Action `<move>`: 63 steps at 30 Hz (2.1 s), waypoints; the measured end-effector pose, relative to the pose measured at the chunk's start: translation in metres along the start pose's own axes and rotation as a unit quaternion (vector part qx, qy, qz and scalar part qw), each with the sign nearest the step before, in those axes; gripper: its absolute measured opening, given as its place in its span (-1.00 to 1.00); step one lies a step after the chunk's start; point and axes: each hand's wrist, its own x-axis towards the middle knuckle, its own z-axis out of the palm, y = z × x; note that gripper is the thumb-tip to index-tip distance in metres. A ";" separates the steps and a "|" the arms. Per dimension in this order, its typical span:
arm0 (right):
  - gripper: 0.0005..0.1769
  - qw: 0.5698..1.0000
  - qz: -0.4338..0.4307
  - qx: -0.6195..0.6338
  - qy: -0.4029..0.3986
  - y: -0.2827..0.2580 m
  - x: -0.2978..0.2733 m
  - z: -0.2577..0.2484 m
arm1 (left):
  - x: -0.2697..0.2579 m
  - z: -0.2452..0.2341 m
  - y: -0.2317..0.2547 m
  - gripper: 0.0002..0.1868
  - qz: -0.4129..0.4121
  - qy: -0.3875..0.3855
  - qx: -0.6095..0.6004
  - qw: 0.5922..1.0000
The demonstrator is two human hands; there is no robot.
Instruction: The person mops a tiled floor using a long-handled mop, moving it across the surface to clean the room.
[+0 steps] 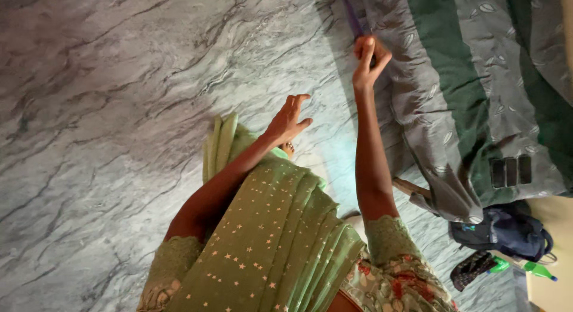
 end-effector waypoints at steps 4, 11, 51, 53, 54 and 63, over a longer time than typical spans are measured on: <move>-0.46 0.997 0.028 -0.009 -0.065 -0.022 -0.046 -0.052 | 0.015 0.039 0.001 -0.29 0.028 0.013 0.024 0.999; -0.65 0.969 -0.035 -0.243 -0.027 -0.137 -0.131 -0.168 | 0.063 0.098 0.051 -0.05 0.066 -0.006 0.027 0.997; -0.83 0.931 0.082 0.006 -0.355 -0.219 -0.168 0.047 | -0.045 -0.074 -0.222 -0.54 -0.146 0.232 0.216 0.937; -0.74 0.924 0.102 0.038 -0.366 -0.220 -0.168 0.063 | -0.079 -0.086 -0.231 -0.53 -0.184 0.251 0.168 0.935; -0.69 0.920 0.113 0.053 -0.372 -0.221 -0.168 0.070 | -0.096 -0.090 -0.235 -0.54 -0.218 0.245 0.126 0.936; -0.41 0.846 0.104 0.254 -0.457 -0.214 -0.172 0.112 | -0.199 -0.096 -0.253 -0.20 -0.153 0.315 0.232 0.908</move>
